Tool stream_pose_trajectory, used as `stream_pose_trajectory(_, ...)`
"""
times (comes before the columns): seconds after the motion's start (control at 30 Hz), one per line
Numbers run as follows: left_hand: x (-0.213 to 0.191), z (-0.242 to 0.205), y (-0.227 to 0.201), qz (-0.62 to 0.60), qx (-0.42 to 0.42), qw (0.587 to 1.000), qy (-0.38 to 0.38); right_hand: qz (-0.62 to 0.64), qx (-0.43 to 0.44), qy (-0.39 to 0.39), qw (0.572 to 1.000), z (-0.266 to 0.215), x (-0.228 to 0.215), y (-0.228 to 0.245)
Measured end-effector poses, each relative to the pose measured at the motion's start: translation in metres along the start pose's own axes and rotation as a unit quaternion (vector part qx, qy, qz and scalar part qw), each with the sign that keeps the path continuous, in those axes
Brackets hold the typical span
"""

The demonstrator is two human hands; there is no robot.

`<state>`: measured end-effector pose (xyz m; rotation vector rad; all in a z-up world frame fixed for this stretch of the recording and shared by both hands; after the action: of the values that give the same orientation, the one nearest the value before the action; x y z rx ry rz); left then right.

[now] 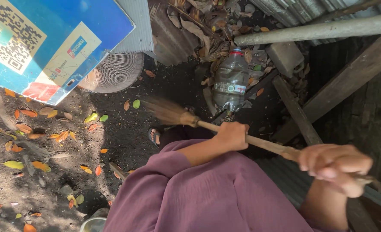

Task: The person is sweeping leaves and debris from a dirt and stone ground in an outdoor area using a broom.

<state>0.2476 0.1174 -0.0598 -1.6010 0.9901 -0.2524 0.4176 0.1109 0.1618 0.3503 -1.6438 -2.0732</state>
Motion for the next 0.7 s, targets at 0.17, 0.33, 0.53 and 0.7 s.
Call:
stream_pose_trajectory(0.17,-0.018,-0.018,-0.057,0.006,0.016,1.0,0.017,-0.099,-0.009,0.052,0.994,0.007,0.006,0.066)
stream_pose_trajectory(0.33,-0.01,0.013,-0.04,-0.025,0.112,0.993,0.003,-0.259,-0.008,0.021,0.966,0.08,0.104,0.074)
stream_pose_trajectory(0.53,0.004,-0.003,0.015,-0.006,0.067,0.997,-0.039,-0.08,0.013,0.028,0.996,0.032,0.044,-0.008)
stream_pose_trajectory(0.7,-0.005,-0.027,-0.032,0.024,-0.045,0.996,-0.067,0.0,-0.039,0.083,0.996,0.001,-0.027,0.028)
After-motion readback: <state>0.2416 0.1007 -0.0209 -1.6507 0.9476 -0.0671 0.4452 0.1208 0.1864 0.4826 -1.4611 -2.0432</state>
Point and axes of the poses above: each hand's wrist, its own z-axis towards the middle knuckle, its own x-axis out of the palm, y = z × x, the point moved 6 cm from there along z, towards the middle knuckle, and after that the axes turned 7 degrees about -z, right-handed, at the moved point
